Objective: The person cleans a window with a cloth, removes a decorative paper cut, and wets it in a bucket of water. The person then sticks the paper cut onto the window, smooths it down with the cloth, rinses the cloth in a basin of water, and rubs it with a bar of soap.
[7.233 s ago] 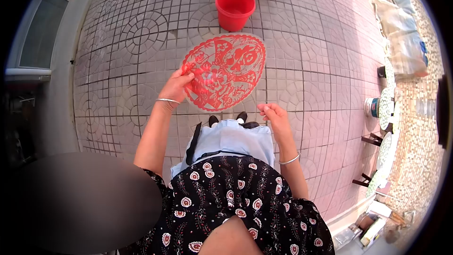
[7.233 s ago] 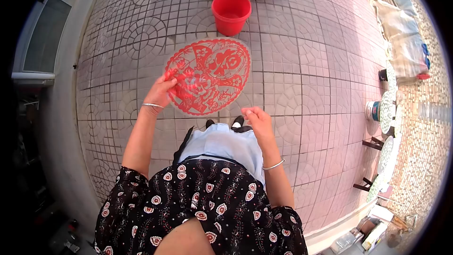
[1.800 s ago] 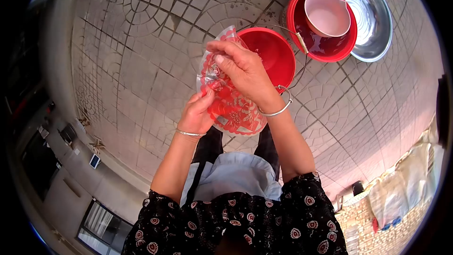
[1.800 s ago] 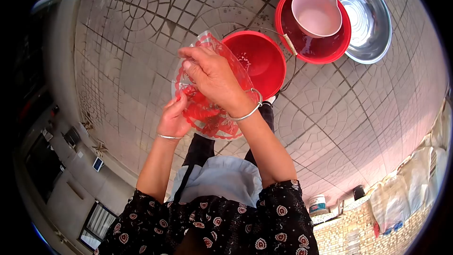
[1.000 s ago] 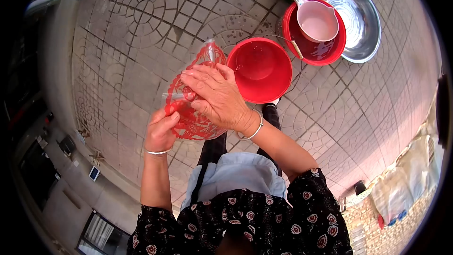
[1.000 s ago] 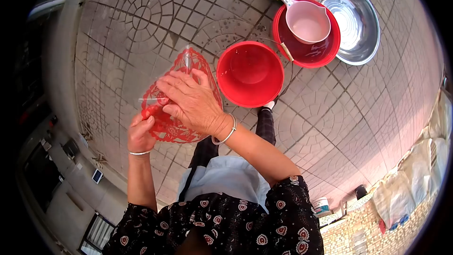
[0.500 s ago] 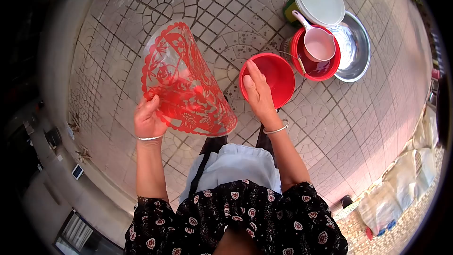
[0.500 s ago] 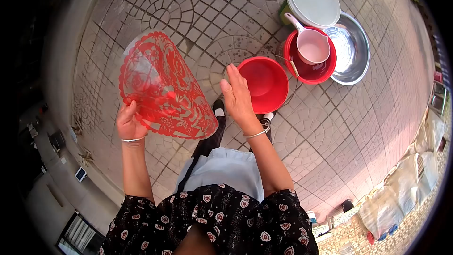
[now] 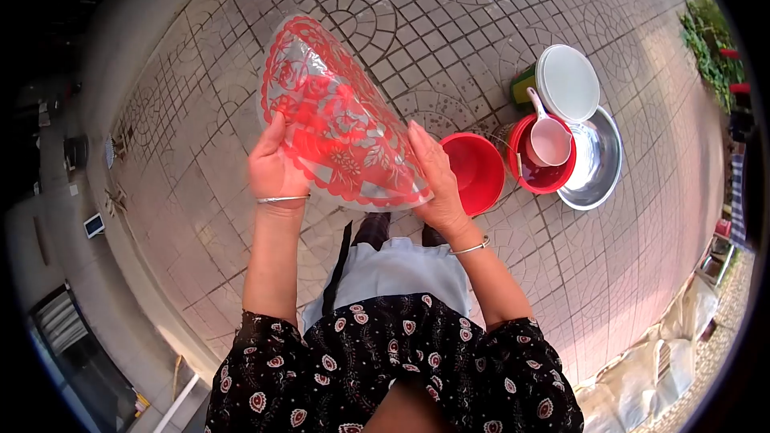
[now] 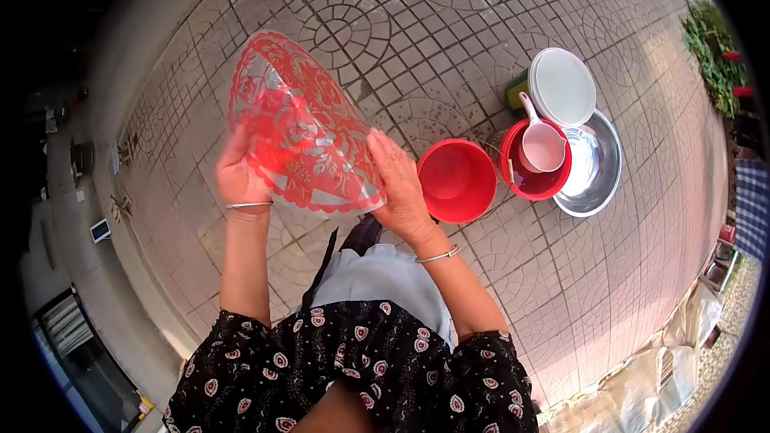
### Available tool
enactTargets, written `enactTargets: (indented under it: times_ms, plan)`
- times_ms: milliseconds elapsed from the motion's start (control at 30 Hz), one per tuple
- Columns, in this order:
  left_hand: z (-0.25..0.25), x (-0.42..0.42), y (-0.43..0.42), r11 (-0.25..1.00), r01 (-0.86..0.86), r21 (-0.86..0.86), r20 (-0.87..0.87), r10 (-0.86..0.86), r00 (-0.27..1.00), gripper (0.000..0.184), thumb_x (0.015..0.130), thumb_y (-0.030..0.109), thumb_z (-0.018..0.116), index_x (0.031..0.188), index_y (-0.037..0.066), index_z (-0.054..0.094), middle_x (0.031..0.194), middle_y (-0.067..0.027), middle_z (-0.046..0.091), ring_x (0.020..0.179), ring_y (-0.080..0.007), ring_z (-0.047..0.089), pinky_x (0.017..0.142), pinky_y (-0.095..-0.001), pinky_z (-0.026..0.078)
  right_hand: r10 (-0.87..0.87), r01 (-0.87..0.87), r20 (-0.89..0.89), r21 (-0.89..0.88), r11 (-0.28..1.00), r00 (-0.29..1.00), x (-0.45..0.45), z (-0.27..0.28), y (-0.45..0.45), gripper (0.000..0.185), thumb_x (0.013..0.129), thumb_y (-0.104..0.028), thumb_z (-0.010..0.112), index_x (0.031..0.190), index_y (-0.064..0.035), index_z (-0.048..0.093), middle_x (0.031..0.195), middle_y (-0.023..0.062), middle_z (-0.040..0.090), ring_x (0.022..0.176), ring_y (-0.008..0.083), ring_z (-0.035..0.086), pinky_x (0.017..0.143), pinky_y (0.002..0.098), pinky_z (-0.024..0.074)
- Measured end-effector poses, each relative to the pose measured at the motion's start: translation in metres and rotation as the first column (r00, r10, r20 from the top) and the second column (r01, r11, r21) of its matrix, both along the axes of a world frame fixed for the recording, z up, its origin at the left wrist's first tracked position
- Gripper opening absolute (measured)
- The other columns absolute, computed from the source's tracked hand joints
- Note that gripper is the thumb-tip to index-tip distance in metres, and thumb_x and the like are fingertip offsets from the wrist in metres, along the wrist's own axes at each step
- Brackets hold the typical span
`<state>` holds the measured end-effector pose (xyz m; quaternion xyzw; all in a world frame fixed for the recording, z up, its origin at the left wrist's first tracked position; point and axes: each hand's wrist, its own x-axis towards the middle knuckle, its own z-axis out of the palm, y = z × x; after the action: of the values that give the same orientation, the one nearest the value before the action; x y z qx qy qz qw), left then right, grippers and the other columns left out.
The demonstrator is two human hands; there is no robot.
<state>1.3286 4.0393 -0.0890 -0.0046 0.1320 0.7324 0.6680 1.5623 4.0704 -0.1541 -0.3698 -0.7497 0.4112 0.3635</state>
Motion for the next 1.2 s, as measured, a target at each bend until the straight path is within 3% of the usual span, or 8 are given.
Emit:
enactTargets:
  times_ms: [100, 233, 333, 433, 533, 667, 767, 1200]
  plan:
    - [0.016, -0.003, -0.027, 0.982, -0.17, -0.078, -0.112, 0.161, 0.981, 0.036, 0.098, 0.017, 0.043, 0.127, -0.004, 0.048, 0.133, -0.0207, 0.05, 0.126, -0.0365, 0.045, 0.104, -0.0549, 0.036, -0.057, 0.041, -0.219, -0.078, 0.996, 0.974, -0.019, 0.014, -0.004, 0.041, 0.076, -0.002, 0.067, 0.117, -0.0079, 0.063, 0.115, 0.0103, 0.066, 0.108, 0.0258, 0.061, 0.091, 0.032, 0.0425]
    - [0.036, -0.008, -0.067, 0.758, -0.555, -0.343, -0.542, 0.322, 0.776, 0.047, 0.095, 0.02, 0.052, 0.134, -0.004, 0.042, 0.139, -0.0216, 0.044, 0.13, -0.0338, 0.041, 0.107, -0.0481, 0.035, 0.079, -0.074, -0.214, 0.031, 0.997, 0.974, -0.016, 0.045, 0.015, 0.031, 0.076, 0.0, 0.065, 0.106, -0.007, 0.067, 0.098, 0.0099, 0.069, 0.088, 0.0263, 0.063, 0.08, 0.032, 0.0471]
    - [0.045, 0.006, -0.115, 0.485, -0.868, -0.108, -0.965, 0.16, 0.209, 0.065, 0.09, 0.024, 0.061, 0.141, -0.004, 0.033, 0.145, -0.02, 0.038, 0.135, -0.0299, 0.036, 0.111, -0.0445, 0.028, 0.302, -0.293, -0.069, 0.115, 0.949, 0.951, -0.027, 0.07, 0.022, 0.03, 0.074, 0.0, 0.064, 0.103, -0.0082, 0.067, 0.088, 0.0102, 0.067, 0.077, 0.0275, 0.061, 0.068, 0.0337, 0.0487]
    - [0.081, 0.027, -0.145, 0.793, -0.6, 0.107, -0.827, -0.264, -0.496, 0.086, 0.08, 0.024, 0.07, 0.146, -0.001, 0.022, 0.15, -0.0163, 0.031, 0.14, -0.0315, 0.027, 0.113, -0.042, 0.023, 0.397, -0.392, 0.022, 0.222, 0.893, 0.917, -0.055, 0.093, 0.018, 0.025, 0.073, -0.001, 0.063, 0.096, -0.0091, 0.067, 0.075, 0.0102, 0.064, 0.07, 0.0289, 0.06, 0.059, 0.0373, 0.0472]
    - [0.086, 0.053, -0.14, 0.868, -0.492, 0.071, -0.637, -0.34, -0.691, 0.083, 0.072, 0.016, 0.073, 0.142, 0.0, 0.032, 0.145, -0.0172, 0.038, 0.134, -0.0346, 0.035, 0.109, -0.0416, 0.03, 0.519, -0.533, 0.13, 0.289, 0.795, 0.845, -0.102, 0.107, -0.002, 0.019, 0.072, -0.003, 0.063, 0.09, -0.0083, 0.068, 0.069, 0.0099, 0.062, 0.064, 0.0301, 0.059, 0.056, 0.0383, 0.0467]
    - [0.024, -0.011, -0.167, 0.802, -0.58, 0.139, -0.64, -0.374, -0.671, 0.072, 0.068, 0.017, 0.076, 0.13, -0.002, 0.045, 0.128, -0.0164, 0.054, 0.114, -0.0361, 0.053, 0.099, -0.0417, 0.038, 0.669, -0.734, 0.327, 0.134, 0.666, 0.667, -0.168, 0.149, -0.033, 0.018, 0.073, -0.001, 0.063, 0.091, -0.0026, 0.068, 0.075, 0.0153, 0.065, 0.063, 0.0303, 0.063, 0.059, 0.0349, 0.0501]
    - [0.046, -0.061, -0.199, 0.819, -0.571, 0.055, -0.766, -0.332, -0.55, 0.065, 0.068, 0.014, 0.075, 0.124, -0.004, 0.048, 0.119, -0.0173, 0.058, 0.103, -0.0361, 0.057, 0.096, -0.0427, 0.04, 0.704, -0.761, 0.294, 0.183, 0.622, 0.646, -0.223, 0.146, -0.054, 0.016, 0.074, -0.002, 0.062, 0.089, -0.0019, 0.068, 0.072, 0.0156, 0.064, 0.059, 0.0294, 0.061, 0.057, 0.0342, 0.0497]
    - [0.059, -0.197, -0.243, 0.563, -0.762, 0.321, -0.729, -0.367, -0.578, 0.058, 0.07, 0.005, 0.067, 0.124, -0.005, 0.048, 0.115, -0.0216, 0.059, 0.105, -0.0361, 0.057, 0.092, -0.0435, 0.044, 0.825, -0.875, 0.298, 0.107, 0.472, 0.481, -0.41, 0.157, -0.124, 0.008, 0.073, -0.005, 0.062, 0.079, -0.0019, 0.067, 0.066, 0.0162, 0.062, 0.059, 0.0323, 0.06, 0.055, 0.0377, 0.048]
